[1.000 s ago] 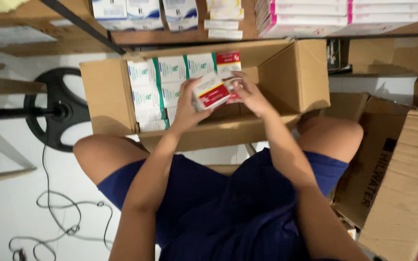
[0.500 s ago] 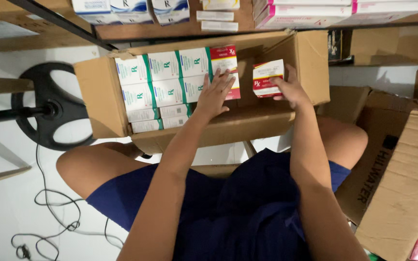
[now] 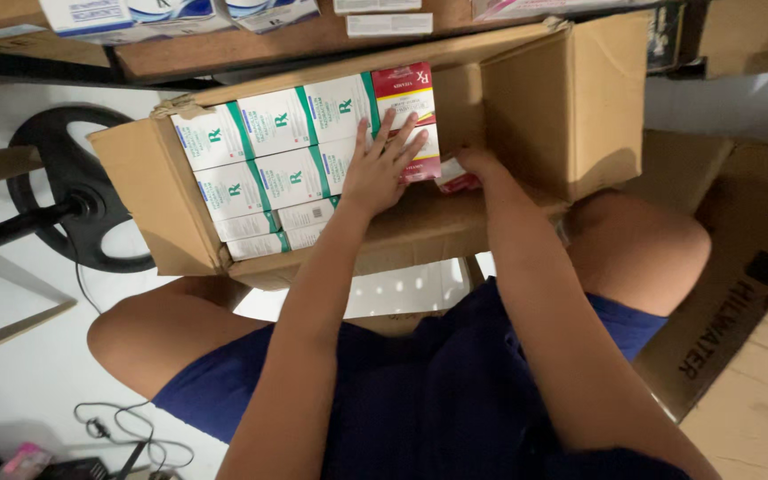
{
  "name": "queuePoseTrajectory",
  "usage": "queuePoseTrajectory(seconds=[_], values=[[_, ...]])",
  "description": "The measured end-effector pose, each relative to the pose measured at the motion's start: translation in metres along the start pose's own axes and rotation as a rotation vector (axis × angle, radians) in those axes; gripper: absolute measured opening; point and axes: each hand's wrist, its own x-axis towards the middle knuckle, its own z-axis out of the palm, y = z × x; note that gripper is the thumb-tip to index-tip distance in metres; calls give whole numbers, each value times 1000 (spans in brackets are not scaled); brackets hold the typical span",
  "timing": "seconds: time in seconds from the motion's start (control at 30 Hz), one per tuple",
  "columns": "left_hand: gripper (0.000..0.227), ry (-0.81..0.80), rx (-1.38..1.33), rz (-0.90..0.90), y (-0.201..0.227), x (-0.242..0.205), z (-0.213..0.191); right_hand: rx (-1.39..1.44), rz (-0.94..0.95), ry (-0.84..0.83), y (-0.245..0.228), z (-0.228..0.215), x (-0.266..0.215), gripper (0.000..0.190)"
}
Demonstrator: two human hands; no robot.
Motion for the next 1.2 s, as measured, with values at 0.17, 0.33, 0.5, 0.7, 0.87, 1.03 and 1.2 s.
queuePoseTrajectory(seconds=[0.17, 0.33, 0.5, 0.7, 0.87, 1.03, 1.2], values=[[106, -120, -19, 144, -22, 11, -14, 175, -115, -147, 7, 45, 43, 56], [103, -119, -76, 161, -30, 9, -7, 134, -42, -200, 29, 59, 56, 56], [107, -128, -98, 156, -32, 10, -5, 57, -29, -214, 31, 49, 56, 55], [109, -125, -95, 159, -35, 9, 0, -116, -42, -182, 25, 15, 64, 54], [109, -174, -100, 141, -33, 11, 1, -304, -101, -84, -9, -2, 92, 53], [109, -166, -115, 143, -34, 11, -2, -402, -127, -75, 4, 36, 92, 53], [107, -182, -87, 123, -34, 11, 2, -456, -142, -89, 27, 71, 85, 52]])
